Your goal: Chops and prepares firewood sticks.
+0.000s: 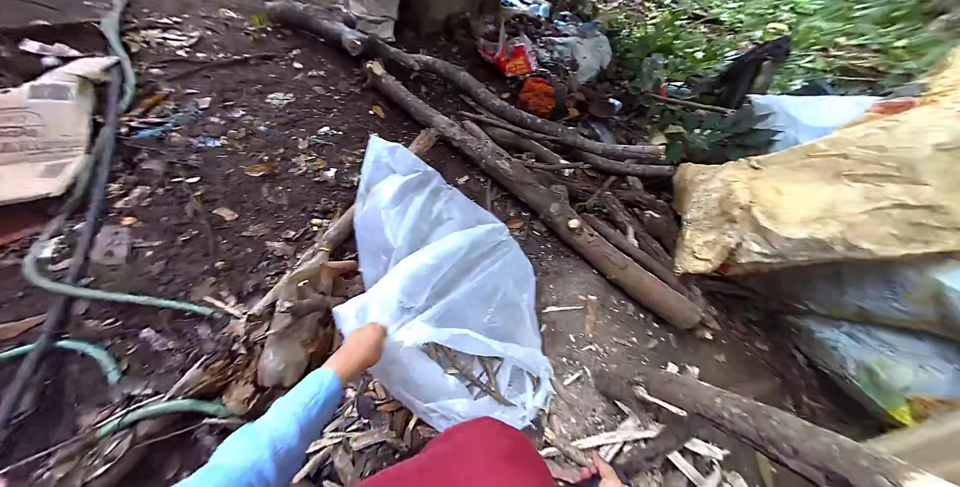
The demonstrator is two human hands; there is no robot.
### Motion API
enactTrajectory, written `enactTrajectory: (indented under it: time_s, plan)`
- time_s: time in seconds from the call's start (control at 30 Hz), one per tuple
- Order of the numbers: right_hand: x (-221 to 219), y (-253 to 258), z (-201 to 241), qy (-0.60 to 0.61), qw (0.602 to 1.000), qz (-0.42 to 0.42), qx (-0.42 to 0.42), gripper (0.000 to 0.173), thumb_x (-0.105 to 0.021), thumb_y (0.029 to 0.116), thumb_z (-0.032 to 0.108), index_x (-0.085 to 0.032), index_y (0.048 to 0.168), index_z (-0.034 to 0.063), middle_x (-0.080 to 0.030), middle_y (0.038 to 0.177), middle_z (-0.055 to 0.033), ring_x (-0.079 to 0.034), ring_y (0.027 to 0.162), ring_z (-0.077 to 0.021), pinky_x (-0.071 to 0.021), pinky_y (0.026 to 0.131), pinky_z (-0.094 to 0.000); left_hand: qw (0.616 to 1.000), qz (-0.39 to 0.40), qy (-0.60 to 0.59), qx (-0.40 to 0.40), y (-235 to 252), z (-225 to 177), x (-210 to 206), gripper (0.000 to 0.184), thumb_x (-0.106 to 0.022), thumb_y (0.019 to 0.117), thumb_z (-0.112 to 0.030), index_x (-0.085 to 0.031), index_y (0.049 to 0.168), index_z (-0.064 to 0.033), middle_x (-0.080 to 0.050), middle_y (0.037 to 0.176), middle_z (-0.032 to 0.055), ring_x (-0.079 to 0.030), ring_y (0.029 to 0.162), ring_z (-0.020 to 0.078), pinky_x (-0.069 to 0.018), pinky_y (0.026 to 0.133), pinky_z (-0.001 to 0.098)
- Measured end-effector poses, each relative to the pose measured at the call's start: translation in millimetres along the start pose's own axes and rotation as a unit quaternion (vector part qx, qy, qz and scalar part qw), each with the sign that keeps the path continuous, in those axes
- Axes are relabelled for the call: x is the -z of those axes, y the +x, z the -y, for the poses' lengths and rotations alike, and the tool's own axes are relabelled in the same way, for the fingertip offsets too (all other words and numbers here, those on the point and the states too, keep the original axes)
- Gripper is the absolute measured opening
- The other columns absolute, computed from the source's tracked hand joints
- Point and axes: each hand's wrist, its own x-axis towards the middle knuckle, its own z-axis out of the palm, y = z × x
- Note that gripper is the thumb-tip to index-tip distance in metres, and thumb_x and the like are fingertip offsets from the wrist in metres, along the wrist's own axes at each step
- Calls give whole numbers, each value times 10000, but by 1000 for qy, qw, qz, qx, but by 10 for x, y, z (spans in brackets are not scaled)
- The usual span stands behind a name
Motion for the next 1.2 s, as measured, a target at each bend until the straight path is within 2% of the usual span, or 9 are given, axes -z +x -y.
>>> enactTrajectory:
  time_s: [0.13, 0.27, 0.4, 0.53, 0.63, 0.7, 0.8, 1.0, 1.2]
  plan:
    - [-64, 24, 38, 9, 996, -93, -17, 183, -665, 975, 69, -503, 1047, 25, -472, 610, -9, -482, 445, -99, -488, 441, -272, 999, -19, -19, -25, -268, -497, 219, 646, -732, 943, -210, -480, 1515, -46, -489, 1483, 291, -476, 1364, 493, -384, 1127, 633]
    - [-61, 139, 137, -26, 993, -115, -29, 215, -707, 913, 6, -541, 1048, -20, -505, 632, -52, -487, 453, -131, -482, 442, -299, 974, -26, -76, -210, -577, -1353, 614, 556, -720, 968, -202, -537, 1453, 0, -564, 1412, 287, -547, 1317, 453, -414, 1126, 594]
    - [127, 185, 424, -56, 993, -103, -14, 172, -672, 960, 23, -543, 1065, -24, -501, 643, -53, -473, 452, -127, -462, 431, -288, 920, 39, -36, -389, -1153, -2329, 989, 459, -666, 1008, -209, -582, 1404, 10, -621, 1360, 246, -588, 1286, 404, -428, 1118, 565]
    - [143, -1, 551, -69, 991, -111, 25, 226, -679, 927, -25, -553, 1109, -71, -548, 707, -93, -514, 531, -138, -485, 514, -305, 875, 102, 4, -473, -1387, -3043, 856, 427, -654, 1019, -274, -628, 1356, -12, -643, 1339, 226, -608, 1262, 399, -452, 1071, 602]
    - [98, -202, 505, -61, 991, -99, 59, 278, -679, 902, -70, -549, 1146, -103, -559, 747, -114, -525, 564, -150, -497, 551, -323, 891, 166, 52, -419, -1177, -3161, 474, 413, -625, 1031, -282, -636, 1332, 0, -644, 1322, 246, -610, 1245, 430, -456, 1044, 645]
    - [65, -274, 567, -22, 994, -80, 70, 224, -640, 896, -109, -541, 1095, -82, -544, 691, -83, -515, 514, -129, -492, 503, -289, 898, 211, 174, -344, -1112, -3130, 279, 402, -636, 1013, -269, -652, 1254, 53, -652, 1263, 297, -609, 1206, 486, -458, 977, 697]
    - [16, -394, 897, 66, 993, -26, 93, 118, -545, 930, -126, -512, 998, -35, -517, 570, -50, -497, 412, -122, -485, 405, -275, 860, 257, 291, -330, -1152, -3124, 128, 374, -650, 997, -280, -680, 1160, 55, -662, 1215, 291, -612, 1170, 482, -460, 915, 703]
    - [-101, -727, 2168, 120, 940, 50, 314, 149, -486, 859, -64, -516, 960, 42, -545, 556, 29, -539, 428, -86, -524, 442, -261, 861, 262, 269, -343, -1133, -3114, 241, 381, -637, 1008, -254, -650, 1261, 31, -643, 1288, 282, -602, 1204, 485, -456, 958, 695]
    - [-40, -888, 3664, 47, 848, 15, 527, 137, -514, 973, 20, -534, 883, 121, -560, 545, 84, -557, 441, -53, -554, 485, -227, 863, 260, 253, -352, -934, -3076, 337, 449, -657, 995, -233, -595, 1350, 34, -603, 1350, 300, -575, 1240, 504, -451, 980, 689]
